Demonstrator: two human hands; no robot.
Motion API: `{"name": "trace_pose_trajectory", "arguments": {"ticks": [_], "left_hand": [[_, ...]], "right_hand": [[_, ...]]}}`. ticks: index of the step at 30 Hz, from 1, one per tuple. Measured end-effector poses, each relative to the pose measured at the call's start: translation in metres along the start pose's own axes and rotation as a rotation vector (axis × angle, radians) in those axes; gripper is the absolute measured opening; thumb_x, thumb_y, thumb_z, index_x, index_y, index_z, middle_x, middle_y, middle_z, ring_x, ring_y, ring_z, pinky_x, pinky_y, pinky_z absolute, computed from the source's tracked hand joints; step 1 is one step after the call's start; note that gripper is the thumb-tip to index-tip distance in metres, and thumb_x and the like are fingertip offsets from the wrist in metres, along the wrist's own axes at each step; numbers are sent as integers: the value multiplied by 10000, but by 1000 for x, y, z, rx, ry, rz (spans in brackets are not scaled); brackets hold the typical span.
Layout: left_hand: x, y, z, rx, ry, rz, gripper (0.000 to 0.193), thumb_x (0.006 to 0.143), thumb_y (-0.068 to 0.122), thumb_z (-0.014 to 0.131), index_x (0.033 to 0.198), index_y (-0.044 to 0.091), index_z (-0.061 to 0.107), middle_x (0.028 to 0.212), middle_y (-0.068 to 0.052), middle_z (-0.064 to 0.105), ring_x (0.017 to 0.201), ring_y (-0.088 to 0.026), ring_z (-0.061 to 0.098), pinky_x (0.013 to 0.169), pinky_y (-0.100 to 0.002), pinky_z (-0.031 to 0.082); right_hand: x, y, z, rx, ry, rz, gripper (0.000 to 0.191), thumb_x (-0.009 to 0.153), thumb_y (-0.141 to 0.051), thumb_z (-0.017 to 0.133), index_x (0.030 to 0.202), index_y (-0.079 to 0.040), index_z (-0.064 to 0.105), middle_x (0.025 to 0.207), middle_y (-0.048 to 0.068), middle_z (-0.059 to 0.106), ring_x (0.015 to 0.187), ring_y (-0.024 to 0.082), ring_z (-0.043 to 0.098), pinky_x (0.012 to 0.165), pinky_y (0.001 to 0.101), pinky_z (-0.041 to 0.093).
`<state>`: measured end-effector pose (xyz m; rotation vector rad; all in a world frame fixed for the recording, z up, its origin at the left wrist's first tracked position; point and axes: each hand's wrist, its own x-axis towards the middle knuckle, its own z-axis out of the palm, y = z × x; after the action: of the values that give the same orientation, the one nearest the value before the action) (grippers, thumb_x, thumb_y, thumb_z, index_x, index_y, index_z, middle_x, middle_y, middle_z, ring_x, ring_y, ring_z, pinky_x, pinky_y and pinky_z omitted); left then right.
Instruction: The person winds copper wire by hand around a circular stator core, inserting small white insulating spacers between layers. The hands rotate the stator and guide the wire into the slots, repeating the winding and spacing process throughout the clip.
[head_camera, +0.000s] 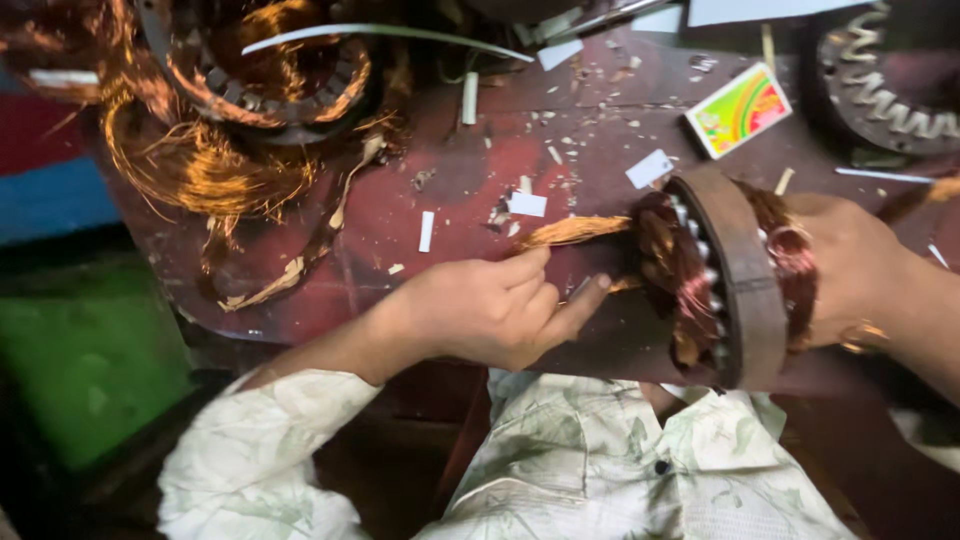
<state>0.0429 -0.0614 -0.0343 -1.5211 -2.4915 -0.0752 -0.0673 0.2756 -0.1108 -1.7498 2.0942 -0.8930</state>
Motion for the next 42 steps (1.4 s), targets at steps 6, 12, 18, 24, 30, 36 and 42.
{"name": "trace_pose_trajectory", "arguments": {"ticks": [6,12,18,24,30,36,42], "left_hand": [[-12,-26,8,32,7,11,313,1005,247,586,1009,-42,707,646,21,493,615,-134,521,709,-266,476],[-10,-23,-9,-27,-59,14,193,932,207,611,796,70,599,659,9,547,621,-162,557,863,-301,532],[-9,-26,-10,-276,85,-160,288,943,356,653,890,74,629,681,-7,576,716,-203,636,851,-310,537],[-14,15,-10,-1819,380,-630,954,991,650,555,1645,97,135,902,-52,664,780,-119,625,814,-292,523],[22,70,4,-2489,1195,-727,865,1113,176,475,1713,324,-129,1446,-257,572,1278,-322,632,1094,-417,536],[52,88,31,-2024,1199,-1063,1017,1018,-174,444,1699,288,-153,1470,-268,564,1340,-306,599,1083,-430,543],[62,83,26,-1430,873,-1086,1012,976,-103,680,1662,196,-1,1318,-208,673,1184,-236,717,1064,-349,592]], "right_hand": [[12,-19,13,647,172,496,678,616,-395,862,1209,-118,686,1204,51,718,1074,209,706,930,365,555],[28,-45,39,790,550,661,644,664,-404,829,1220,-113,687,1208,59,716,1087,218,700,945,383,551],[31,-55,40,788,669,683,612,711,-413,797,1231,-108,688,1212,67,714,1100,228,694,960,400,548],[27,-57,37,757,737,687,584,759,-422,764,1242,-102,689,1216,75,712,1114,237,689,975,418,544],[17,-53,32,742,790,690,558,807,-431,732,1253,-97,691,1220,83,710,1127,247,683,990,435,541],[14,-56,34,767,754,669,537,854,-440,699,1263,-92,692,1225,91,708,1140,256,677,1005,453,537],[25,-53,0,871,420,657,520,902,-449,667,1274,-86,693,1229,99,706,1153,266,672,1020,470,534]]}}
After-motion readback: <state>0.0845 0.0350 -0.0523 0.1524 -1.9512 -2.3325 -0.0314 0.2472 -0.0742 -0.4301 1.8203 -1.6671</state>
